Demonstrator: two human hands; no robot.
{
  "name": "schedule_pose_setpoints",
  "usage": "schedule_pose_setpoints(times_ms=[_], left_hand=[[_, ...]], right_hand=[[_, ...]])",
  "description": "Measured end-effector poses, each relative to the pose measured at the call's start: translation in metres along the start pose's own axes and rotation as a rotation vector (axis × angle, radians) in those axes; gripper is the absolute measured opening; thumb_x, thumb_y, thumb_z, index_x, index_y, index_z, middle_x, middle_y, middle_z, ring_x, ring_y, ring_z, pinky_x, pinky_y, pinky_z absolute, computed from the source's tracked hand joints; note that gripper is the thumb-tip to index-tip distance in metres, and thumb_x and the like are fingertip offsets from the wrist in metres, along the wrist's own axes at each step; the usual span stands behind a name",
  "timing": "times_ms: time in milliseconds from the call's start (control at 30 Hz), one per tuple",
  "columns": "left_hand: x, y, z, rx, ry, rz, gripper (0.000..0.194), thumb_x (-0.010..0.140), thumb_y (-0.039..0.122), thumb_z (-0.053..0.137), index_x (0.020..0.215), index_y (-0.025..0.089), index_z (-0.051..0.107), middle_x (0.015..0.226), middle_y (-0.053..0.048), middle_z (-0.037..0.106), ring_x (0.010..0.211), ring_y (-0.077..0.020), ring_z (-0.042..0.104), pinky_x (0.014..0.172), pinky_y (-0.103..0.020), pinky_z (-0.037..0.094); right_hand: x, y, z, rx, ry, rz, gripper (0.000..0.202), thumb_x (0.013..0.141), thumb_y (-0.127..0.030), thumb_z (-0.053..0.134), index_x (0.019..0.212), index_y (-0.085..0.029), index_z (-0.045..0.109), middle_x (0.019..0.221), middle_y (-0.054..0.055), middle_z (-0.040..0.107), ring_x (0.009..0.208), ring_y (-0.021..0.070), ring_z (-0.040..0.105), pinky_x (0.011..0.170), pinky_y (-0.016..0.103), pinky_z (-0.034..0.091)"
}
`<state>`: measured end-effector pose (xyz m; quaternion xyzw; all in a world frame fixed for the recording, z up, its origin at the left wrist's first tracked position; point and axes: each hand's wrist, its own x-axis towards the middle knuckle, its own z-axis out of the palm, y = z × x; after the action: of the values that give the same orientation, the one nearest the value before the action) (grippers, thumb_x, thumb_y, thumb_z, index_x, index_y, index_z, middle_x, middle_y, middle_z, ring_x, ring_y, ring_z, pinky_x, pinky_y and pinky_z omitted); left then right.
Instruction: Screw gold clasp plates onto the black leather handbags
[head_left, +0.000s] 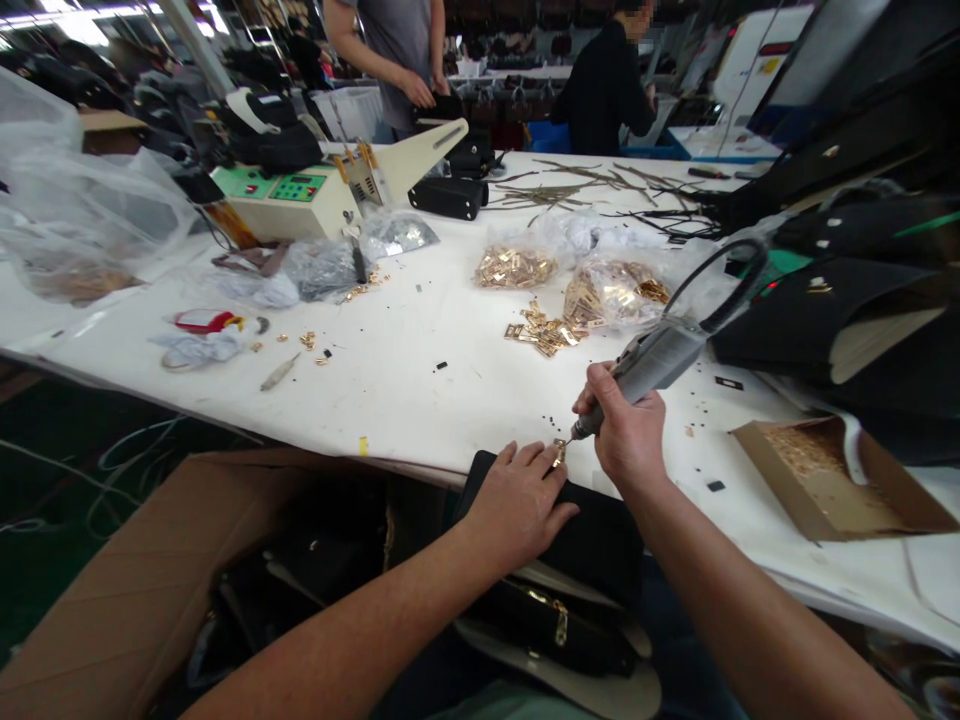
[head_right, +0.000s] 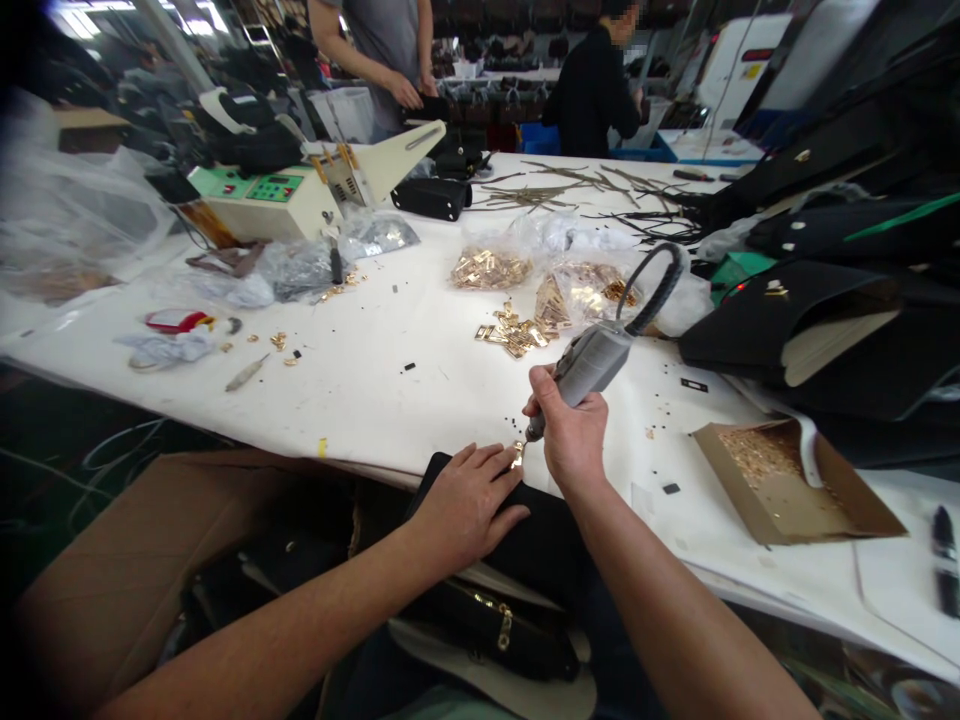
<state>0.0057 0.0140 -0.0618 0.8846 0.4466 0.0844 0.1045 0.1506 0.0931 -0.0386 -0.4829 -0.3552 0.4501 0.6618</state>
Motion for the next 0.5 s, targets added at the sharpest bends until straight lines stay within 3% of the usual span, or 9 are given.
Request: schedule_pose_setpoints(times_ms=[333,500], left_hand=[[0.001,0.000,-0.002,0.009,-0.014,-0.003,0.046,0.100,0.049,0.053,0.133,0.017,0.059,0.150,-0.013,0.052,0.135,-0.0299,0.049,0.112,-0.051,0.041],[0.001,0.000,-0.002,-0.001,-0.016,-0.003,0.044,0.100,0.050,0.054,0.130,0.018,0.061,0.147,-0.012,0.055,0.133,-0.0298,0.049,0.112,-0.051,0.040]], right_hand=[[-0.002,0.014,0.003,-0.165,-0.055,0.031,0.036,0.079,-0.049,0.080,0.088,-0.016,0.070,0.056,-0.001,0.062,0.046,0.0129,0.054,0.040,0.022,0.044],[-0.004,0.009,0.008,-0.282,-0.132,0.004,0.025,0.082,-0.039,0.074,0.074,-0.016,0.066,0.052,-0.002,0.058,0.046,0.0119,0.053,0.045,0.023,0.046]])
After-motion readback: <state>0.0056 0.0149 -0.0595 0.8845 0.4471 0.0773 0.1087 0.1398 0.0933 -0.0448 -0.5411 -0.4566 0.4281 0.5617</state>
